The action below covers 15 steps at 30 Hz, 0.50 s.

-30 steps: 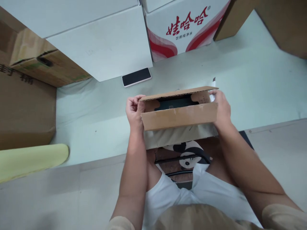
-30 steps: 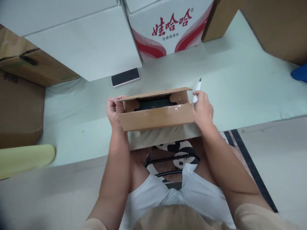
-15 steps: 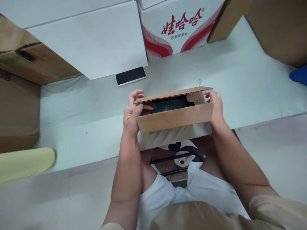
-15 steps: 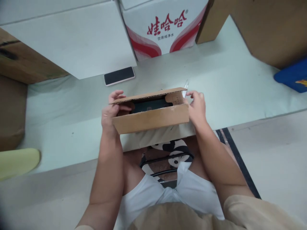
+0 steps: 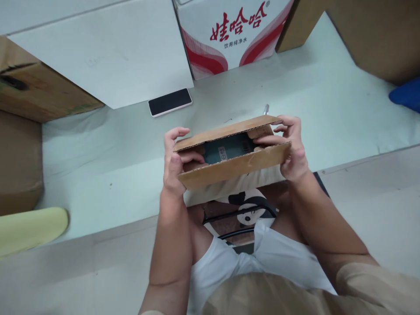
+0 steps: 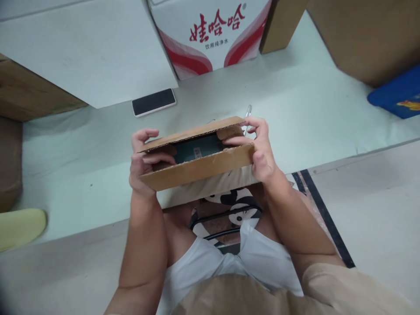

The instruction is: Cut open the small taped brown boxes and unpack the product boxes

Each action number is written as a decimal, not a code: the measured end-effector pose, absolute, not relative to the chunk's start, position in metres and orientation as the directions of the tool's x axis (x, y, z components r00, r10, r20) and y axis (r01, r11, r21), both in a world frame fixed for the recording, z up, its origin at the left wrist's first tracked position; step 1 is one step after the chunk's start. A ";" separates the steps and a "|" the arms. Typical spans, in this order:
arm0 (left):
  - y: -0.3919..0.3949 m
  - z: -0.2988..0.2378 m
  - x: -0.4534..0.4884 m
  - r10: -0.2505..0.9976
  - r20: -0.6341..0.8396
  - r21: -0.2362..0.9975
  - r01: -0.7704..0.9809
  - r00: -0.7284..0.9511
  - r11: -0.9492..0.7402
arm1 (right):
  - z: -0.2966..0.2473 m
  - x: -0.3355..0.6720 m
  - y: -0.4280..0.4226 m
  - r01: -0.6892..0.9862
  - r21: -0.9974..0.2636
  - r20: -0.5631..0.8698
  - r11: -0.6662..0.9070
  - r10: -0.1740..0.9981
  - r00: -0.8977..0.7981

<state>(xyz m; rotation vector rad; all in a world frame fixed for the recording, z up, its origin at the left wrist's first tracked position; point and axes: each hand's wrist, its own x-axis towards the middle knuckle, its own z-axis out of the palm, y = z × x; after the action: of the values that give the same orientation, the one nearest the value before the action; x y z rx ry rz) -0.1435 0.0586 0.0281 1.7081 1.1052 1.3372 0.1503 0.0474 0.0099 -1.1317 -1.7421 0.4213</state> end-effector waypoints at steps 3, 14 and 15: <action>0.059 0.028 -0.145 0.874 0.474 0.845 0.224 0.107 -0.486 | 0.013 0.153 0.047 0.540 -0.659 0.508 0.524 0.839 -0.195; 0.056 0.037 -0.136 0.885 0.461 0.887 0.070 -0.065 -0.457 | -0.001 0.130 0.048 0.363 -0.656 0.688 0.661 0.722 -0.071; 0.055 0.039 -0.135 0.884 0.460 0.887 0.001 -0.078 -0.461 | -0.002 0.128 0.048 0.351 -0.654 0.701 0.670 0.711 -0.052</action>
<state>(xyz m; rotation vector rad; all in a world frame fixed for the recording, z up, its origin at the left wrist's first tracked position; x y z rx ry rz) -0.1352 0.0553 0.0388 1.5025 0.9866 1.6234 0.1283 0.0478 -0.0021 -0.8772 -1.6572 0.3646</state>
